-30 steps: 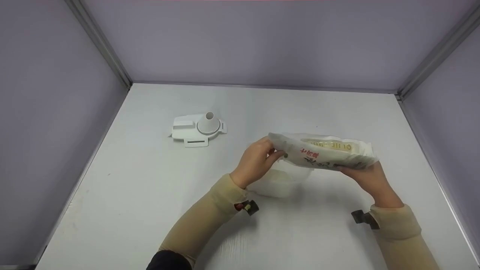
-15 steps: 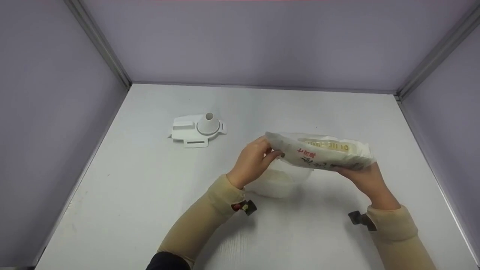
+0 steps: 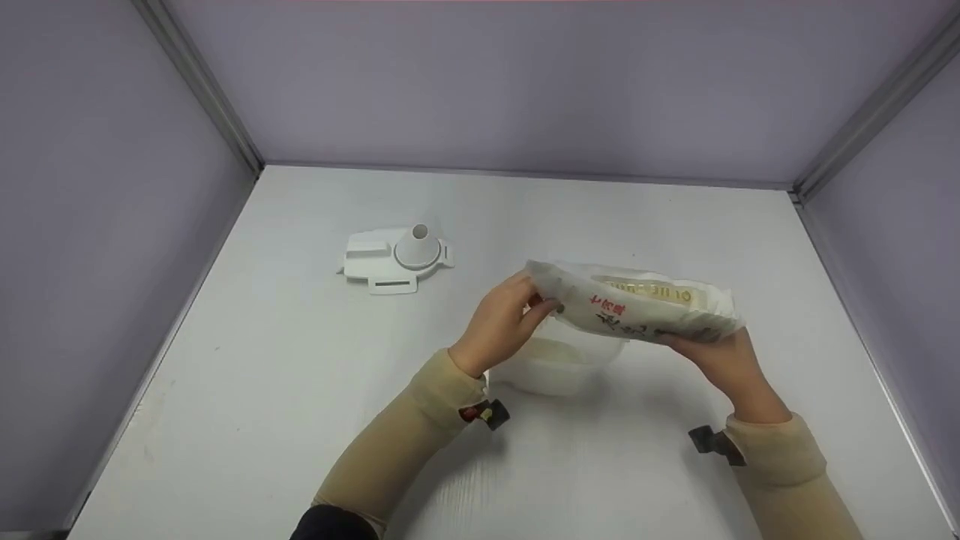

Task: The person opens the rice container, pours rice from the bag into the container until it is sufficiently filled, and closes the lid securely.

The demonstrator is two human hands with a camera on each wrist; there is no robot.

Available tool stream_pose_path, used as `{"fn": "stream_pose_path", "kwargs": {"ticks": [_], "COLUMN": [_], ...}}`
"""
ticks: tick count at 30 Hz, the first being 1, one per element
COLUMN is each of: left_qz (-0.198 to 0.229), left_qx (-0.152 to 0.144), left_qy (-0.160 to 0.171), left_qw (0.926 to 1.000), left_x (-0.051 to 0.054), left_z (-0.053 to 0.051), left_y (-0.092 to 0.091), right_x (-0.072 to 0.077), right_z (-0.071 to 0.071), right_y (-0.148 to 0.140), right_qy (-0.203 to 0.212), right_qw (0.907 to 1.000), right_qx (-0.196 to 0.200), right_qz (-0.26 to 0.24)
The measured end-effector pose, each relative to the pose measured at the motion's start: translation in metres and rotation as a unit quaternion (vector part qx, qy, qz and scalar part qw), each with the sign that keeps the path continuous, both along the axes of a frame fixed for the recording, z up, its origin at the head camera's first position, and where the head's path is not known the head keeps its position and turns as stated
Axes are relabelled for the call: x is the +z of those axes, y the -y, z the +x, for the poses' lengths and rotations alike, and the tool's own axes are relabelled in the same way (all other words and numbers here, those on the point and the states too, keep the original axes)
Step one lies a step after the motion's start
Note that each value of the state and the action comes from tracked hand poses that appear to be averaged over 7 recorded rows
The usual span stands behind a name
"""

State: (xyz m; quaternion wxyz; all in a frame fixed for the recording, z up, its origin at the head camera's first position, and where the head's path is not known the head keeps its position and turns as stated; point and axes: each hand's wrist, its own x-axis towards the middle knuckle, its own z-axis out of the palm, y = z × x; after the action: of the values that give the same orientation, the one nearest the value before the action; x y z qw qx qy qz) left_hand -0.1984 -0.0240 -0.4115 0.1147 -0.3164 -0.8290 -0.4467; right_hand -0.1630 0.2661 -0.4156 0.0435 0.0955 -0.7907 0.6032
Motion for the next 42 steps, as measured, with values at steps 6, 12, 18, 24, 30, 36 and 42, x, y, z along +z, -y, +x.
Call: {"fn": "stream_pose_path", "kwargs": {"ticks": [6,12,18,24,30,36,42], "left_qz": [0.011,0.03,0.052,0.062,0.072,0.077,0.049], "left_qx": [0.005,0.011,0.009,0.005,0.004,0.013,0.042], "left_qy": [0.005,0.014,0.004,0.019,0.045,0.053,0.029], "left_qw": [0.9999,0.9994,0.9986,0.9979,0.9964,0.9955,0.9975], "left_x": [-0.002,-0.005,-0.006,-0.007,-0.011,-0.015,-0.018], "left_z": [0.0,0.0,-0.001,-0.001,-0.002,-0.002,0.0], "left_y": [0.003,0.004,0.005,0.005,0.006,0.006,0.003], "right_x": [-0.001,-0.001,-0.003,-0.003,-0.003,-0.006,-0.01], "right_z": [0.001,0.002,0.001,0.0,0.001,-0.001,-0.003], "right_y": [0.003,0.006,0.007,0.008,0.01,0.011,0.01], "right_qy": [0.004,0.007,0.011,0.014,0.012,0.019,0.02], "right_qw": [0.9999,0.9998,0.9998,0.9998,0.9999,0.9998,0.9997], "right_qx": [-0.005,-0.011,-0.015,-0.015,-0.005,0.0,0.003], "right_qz": [-0.015,-0.012,-0.001,0.006,0.0,-0.006,-0.012]}}
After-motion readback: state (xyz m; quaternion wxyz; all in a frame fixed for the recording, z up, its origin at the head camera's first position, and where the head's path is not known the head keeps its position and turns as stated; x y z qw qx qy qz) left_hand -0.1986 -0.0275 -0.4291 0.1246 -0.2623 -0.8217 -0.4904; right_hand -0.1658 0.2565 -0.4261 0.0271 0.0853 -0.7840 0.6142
